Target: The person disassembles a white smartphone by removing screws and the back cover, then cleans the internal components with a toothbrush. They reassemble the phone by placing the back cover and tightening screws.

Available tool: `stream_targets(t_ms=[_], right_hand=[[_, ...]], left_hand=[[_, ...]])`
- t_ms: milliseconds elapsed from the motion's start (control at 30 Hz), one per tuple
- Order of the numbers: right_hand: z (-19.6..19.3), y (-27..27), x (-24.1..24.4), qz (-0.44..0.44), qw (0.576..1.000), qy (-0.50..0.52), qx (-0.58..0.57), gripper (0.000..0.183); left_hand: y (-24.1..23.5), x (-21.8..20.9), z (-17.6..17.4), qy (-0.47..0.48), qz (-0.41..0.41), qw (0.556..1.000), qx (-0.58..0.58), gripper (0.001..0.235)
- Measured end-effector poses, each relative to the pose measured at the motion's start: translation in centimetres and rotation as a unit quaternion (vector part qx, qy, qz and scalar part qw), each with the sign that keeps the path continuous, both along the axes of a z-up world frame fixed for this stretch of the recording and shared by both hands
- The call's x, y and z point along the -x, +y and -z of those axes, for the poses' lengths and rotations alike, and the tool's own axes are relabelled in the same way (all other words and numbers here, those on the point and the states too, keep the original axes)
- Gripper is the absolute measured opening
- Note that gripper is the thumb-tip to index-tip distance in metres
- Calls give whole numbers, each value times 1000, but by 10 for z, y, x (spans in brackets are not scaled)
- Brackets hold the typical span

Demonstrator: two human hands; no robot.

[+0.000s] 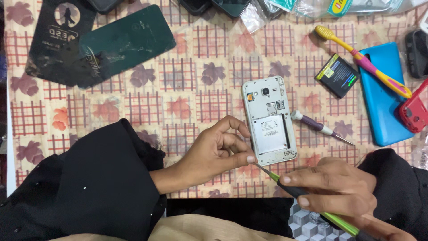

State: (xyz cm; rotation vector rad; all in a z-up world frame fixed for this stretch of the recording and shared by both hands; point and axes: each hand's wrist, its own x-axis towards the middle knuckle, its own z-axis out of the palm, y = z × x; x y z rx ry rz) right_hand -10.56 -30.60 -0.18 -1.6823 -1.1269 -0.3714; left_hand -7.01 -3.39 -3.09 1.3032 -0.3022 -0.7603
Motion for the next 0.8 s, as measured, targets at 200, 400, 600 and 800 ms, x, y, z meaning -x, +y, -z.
stream_targets(t_ms=[200,400,600,800], right_hand=[[8,-11,2,-32,999,28,-29,22],[16,-31,-8,-191,965,118,-138,30],[13,-52,-21,-197,944,256,73,49],[11,-54,-28,-230,910,317,132,67]], left_hand=[[0,-1,-2,2,2,999,37,41],[4,3,5,-77,-49,996,12,29],[13,-16,10,-329,-95,936,-79,12],[30,-50,-5,-513,-170,833,-118,4]])
